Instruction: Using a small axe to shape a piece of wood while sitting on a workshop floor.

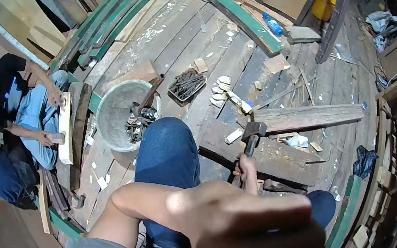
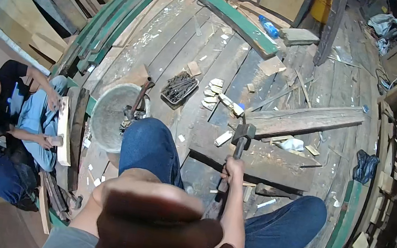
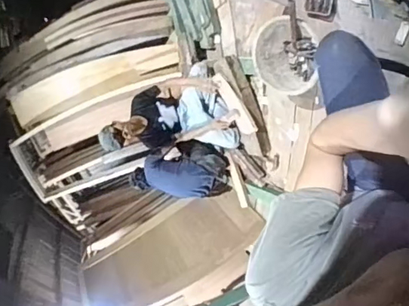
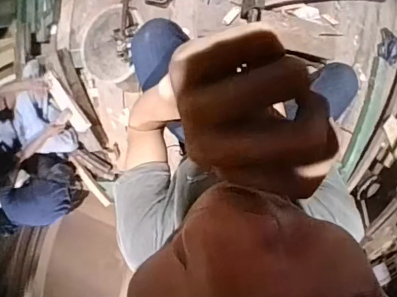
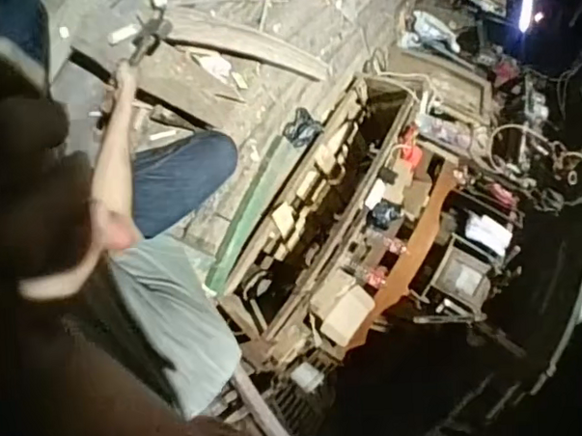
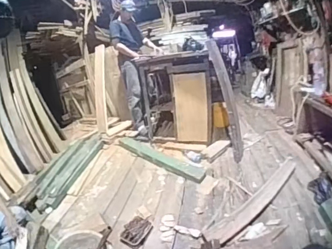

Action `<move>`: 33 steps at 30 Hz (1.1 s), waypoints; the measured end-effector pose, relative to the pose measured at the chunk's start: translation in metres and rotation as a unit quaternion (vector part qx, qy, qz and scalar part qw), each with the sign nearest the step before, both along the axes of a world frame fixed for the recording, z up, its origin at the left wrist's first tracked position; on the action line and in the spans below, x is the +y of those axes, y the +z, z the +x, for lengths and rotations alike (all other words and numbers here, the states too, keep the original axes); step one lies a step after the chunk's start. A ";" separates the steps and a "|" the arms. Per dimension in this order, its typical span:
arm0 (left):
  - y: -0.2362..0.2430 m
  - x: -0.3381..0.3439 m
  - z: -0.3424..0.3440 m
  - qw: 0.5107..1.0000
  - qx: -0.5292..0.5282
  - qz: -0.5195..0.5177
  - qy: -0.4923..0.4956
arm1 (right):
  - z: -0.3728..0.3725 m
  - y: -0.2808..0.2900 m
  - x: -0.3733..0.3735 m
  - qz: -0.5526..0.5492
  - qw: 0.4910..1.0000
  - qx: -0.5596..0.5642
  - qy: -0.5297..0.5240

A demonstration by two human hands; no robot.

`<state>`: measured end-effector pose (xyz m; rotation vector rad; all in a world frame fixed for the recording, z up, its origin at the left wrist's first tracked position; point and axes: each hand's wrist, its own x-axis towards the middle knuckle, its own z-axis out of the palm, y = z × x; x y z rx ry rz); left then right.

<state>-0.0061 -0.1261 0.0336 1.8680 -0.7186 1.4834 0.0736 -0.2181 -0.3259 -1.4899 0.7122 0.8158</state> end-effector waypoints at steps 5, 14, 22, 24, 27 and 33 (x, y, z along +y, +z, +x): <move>0.019 -0.032 -0.032 0.917 0.278 -0.248 0.144 | 0.005 -0.008 -0.001 0.054 0.998 0.027 0.005; 0.019 0.018 -0.026 0.975 0.188 -0.045 0.106 | 0.001 -0.002 0.002 0.059 0.998 0.017 0.026; -0.011 0.036 0.014 0.992 0.115 0.050 -0.025 | -0.001 -0.010 0.009 0.014 0.999 -0.008 0.040; -0.006 0.025 0.024 0.992 0.088 0.058 -0.070 | 0.005 -0.010 -0.007 0.025 1.000 -0.006 0.018; -0.008 0.038 0.014 0.980 0.133 0.079 -0.122 | 0.008 -0.026 -0.005 0.046 0.999 0.007 0.019; -0.006 0.034 0.019 0.996 -0.044 0.073 -0.037 | 0.007 -0.006 0.000 0.041 0.999 -0.008 0.013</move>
